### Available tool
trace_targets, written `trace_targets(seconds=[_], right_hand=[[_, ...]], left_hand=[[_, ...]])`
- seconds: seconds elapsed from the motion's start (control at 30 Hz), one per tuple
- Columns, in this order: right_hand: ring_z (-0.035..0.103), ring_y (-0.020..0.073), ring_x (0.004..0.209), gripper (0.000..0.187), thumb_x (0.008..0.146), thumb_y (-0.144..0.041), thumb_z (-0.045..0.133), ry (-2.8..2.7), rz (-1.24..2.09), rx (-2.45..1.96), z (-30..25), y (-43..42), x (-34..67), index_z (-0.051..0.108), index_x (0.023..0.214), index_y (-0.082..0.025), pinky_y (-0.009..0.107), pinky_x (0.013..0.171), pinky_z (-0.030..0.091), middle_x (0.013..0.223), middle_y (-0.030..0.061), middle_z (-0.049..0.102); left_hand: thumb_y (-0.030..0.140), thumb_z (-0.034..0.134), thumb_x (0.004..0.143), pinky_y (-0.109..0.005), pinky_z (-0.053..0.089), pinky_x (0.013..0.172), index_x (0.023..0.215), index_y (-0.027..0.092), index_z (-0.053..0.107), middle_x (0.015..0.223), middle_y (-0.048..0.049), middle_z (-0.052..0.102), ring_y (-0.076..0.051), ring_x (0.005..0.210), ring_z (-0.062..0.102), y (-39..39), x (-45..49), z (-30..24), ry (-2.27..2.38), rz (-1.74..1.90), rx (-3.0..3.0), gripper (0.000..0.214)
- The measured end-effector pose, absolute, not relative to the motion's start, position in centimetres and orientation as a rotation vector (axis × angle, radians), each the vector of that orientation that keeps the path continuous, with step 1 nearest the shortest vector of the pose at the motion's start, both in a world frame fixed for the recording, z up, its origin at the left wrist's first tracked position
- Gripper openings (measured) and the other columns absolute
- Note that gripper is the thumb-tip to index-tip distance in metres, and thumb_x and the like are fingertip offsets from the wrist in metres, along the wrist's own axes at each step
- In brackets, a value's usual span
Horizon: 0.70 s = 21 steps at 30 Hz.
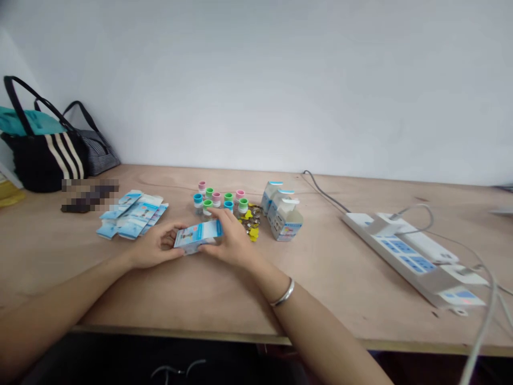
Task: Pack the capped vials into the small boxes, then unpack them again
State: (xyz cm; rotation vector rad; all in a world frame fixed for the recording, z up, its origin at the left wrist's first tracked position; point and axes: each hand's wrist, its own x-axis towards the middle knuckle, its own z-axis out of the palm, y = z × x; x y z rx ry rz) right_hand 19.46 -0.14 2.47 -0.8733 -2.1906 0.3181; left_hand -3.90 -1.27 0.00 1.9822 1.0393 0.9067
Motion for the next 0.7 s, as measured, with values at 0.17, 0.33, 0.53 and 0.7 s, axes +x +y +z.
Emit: trace_targets(seconds=[0.17,0.33,0.53,0.7], right_hand=[[0.057,0.0232,0.098,0.077,0.059,-0.038,0.077,-2.132,0.547,-0.965,1.8,-0.1,19.1,0.04,0.124,-0.02,0.034,0.08,0.047,0.113,0.0097,0.057],[0.058,0.016,0.077,0.059,0.065,-0.038,0.073,-2.067,0.671,-0.959,2.0,-0.2,18.4,0.043,0.112,-0.02,0.026,0.063,0.046,0.094,0.0031,0.06],[0.06,0.0196,0.072,0.051,0.067,-0.046,0.067,-2.227,0.511,-1.253,6.9,-0.8,22.3,0.044,0.104,-0.019,0.029,0.059,0.045,0.089,0.0046,0.062],[0.061,0.0294,0.07,0.058,0.059,-0.054,0.067,-2.155,-0.012,-2.13,10.1,-2.0,27.8,0.046,0.099,-0.016,0.034,0.053,0.041,0.077,0.0115,0.062]], left_hand=[[0.02,0.063,0.07,-0.037,0.054,0.081,0.115,0.02,0.047,0.102,-0.0052,0.061,-0.019,0.092,0.062,-1.2,-4.1,-0.1,1.028,0.841,1.878,0.048],[0.023,0.061,0.074,-0.037,0.052,0.083,0.117,0.021,0.042,0.105,-0.0055,0.06,-0.019,0.097,0.061,-1.4,-3.6,-0.6,0.964,0.834,1.875,0.048],[0.032,0.065,0.072,-0.034,0.05,0.078,0.115,0.023,0.052,0.11,-0.0067,0.059,-0.02,0.092,0.058,-0.8,-4.3,-0.6,1.168,0.94,2.261,0.046],[0.03,0.06,0.076,-0.03,0.047,0.073,0.101,0.022,0.06,0.098,-0.0051,0.061,-0.019,0.088,0.057,-0.3,-4.8,-0.3,1.28,0.929,2.406,0.026]])
